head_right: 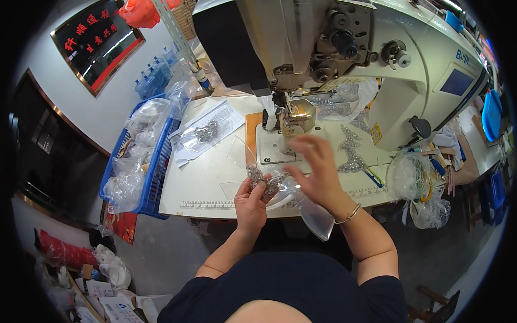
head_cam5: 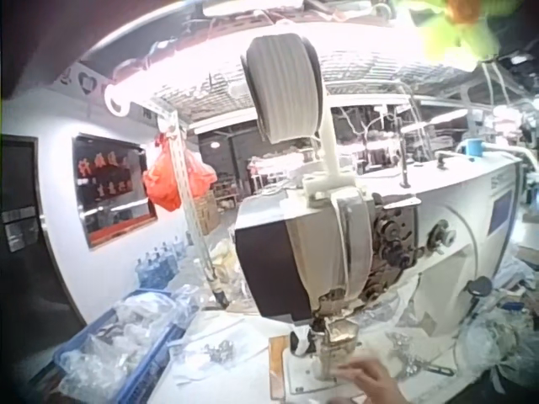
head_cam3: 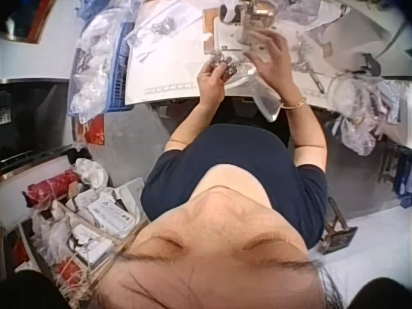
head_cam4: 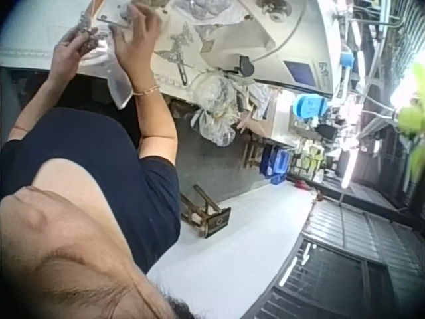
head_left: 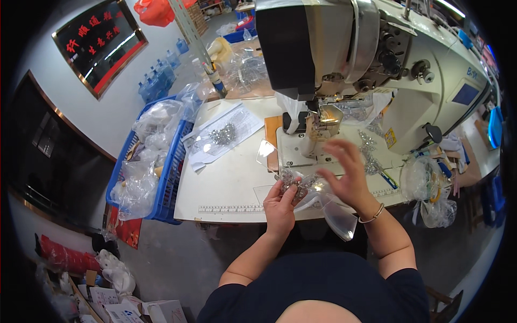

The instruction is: The person is sewing small, shiny, silver decorative pieces onto clear plastic bags using a sewing machine. They repeatedly pick up a bag, align the decorations under the needle, and stitch them in place. The person handles the bags and decorations by hand, occasionally adjusting the position of the items on the machine bed.

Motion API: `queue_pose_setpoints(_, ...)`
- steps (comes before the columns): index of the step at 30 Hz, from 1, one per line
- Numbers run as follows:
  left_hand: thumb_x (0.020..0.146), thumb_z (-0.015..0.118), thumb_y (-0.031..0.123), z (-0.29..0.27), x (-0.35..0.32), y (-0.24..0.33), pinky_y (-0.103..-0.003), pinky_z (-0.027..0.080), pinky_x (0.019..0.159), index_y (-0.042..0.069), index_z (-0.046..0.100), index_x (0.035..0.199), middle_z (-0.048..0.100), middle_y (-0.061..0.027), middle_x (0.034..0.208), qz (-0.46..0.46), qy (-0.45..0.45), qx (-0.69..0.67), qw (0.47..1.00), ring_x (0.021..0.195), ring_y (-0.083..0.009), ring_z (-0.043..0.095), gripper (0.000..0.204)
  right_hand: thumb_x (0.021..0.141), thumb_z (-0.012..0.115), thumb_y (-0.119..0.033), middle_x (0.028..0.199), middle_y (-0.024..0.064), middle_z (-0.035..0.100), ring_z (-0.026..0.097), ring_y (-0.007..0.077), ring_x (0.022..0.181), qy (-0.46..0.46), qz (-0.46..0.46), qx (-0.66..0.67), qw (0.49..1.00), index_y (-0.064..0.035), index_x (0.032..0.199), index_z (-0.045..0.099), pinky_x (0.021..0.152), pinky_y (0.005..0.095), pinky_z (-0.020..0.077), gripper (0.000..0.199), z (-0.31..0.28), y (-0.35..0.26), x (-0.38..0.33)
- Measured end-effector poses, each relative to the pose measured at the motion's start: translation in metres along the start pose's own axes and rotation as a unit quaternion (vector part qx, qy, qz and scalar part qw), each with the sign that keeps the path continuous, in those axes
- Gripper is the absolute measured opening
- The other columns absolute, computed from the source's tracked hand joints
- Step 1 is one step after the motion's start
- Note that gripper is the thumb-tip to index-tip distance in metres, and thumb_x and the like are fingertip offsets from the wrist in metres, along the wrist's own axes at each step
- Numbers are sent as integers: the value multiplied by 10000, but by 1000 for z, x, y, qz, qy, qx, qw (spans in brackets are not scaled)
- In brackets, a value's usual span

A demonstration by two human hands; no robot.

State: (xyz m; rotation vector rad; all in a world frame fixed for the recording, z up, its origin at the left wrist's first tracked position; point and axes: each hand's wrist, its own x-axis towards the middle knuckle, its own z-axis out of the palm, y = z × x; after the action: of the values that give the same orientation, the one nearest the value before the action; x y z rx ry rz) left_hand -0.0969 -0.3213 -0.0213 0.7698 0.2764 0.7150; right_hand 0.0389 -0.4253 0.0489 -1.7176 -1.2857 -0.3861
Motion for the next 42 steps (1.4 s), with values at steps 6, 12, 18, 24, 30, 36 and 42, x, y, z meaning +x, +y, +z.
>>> queue_pose_setpoints(6, 889, 527, -3, -1, 0, 8, -302, 518, 831, -65, 486, 1204, 618, -141, 1067, 122, -59, 190, 972, 952, -171, 605, 324, 761, 667, -74, 958, 105, 592, 557, 247, 898, -62, 42, 96, 993, -40, 987, 627, 808, 328, 440, 232, 2, -10, 15)
queue_pose_setpoints(12, 853, 567, 5, 1, 8, 40, -315, 521, 823, -36, 479, 1233, 635, -126, 1038, -90, -151, 88, 980, 950, -178, 622, 392, 807, 659, -84, 910, 56, 592, 571, 130, 820, -90, 130, 267, 951, -19, 982, 600, 749, 264, 466, 195, -5, -3, 12)
queue_pose_setpoints(18, 823, 606, 79, -3, 16, 36, -314, 543, 762, 35, 455, 1251, 644, -93, 951, -277, -257, -166, 911, 857, -179, 644, 456, 778, 656, -4, 1106, 59, 565, 543, 138, 1012, -280, 241, 441, 818, -16, 1209, 509, 899, 282, 431, 456, -1, 30, 5)
queue_pose_setpoints(24, 829, 604, 102, -1, 7, 14, -326, 557, 628, -19, 482, 1142, 651, -107, 875, -330, -302, -291, 846, 702, -223, 664, 356, 693, 730, -44, 1213, 111, 505, 472, 202, 1142, -322, 117, 611, 714, -35, 1097, 605, 978, 339, 382, 423, 19, 26, 8)
queue_pose_setpoints(30, 805, 628, 91, -4, 1, 3, -340, 495, 566, -30, 438, 1149, 600, -110, 805, -348, -300, -297, 837, 619, -212, 577, 411, 697, 750, -42, 1078, 89, 523, 514, 179, 1005, -282, 122, 632, 712, -36, 894, 645, 871, 300, 424, 223, 13, 22, 0)
queue_pose_setpoints(36, 795, 644, 109, -2, -5, -3, -320, 474, 537, -40, 450, 1090, 577, -84, 759, -368, -321, -306, 817, 583, -186, 551, 383, 634, 808, -85, 852, 41, 574, 478, 197, 930, -330, 105, 631, 694, -90, 751, 565, 844, 319, 384, 269, 10, 18, -1)
queue_pose_setpoints(42, 799, 647, 120, -5, -9, -7, -296, 475, 510, -36, 448, 1102, 595, -88, 730, -365, -336, -319, 807, 564, -177, 577, 396, 674, 767, -86, 858, 5, 573, 498, 150, 892, -347, 17, 554, 756, -79, 776, 584, 833, 285, 381, 210, 3, 17, 5)
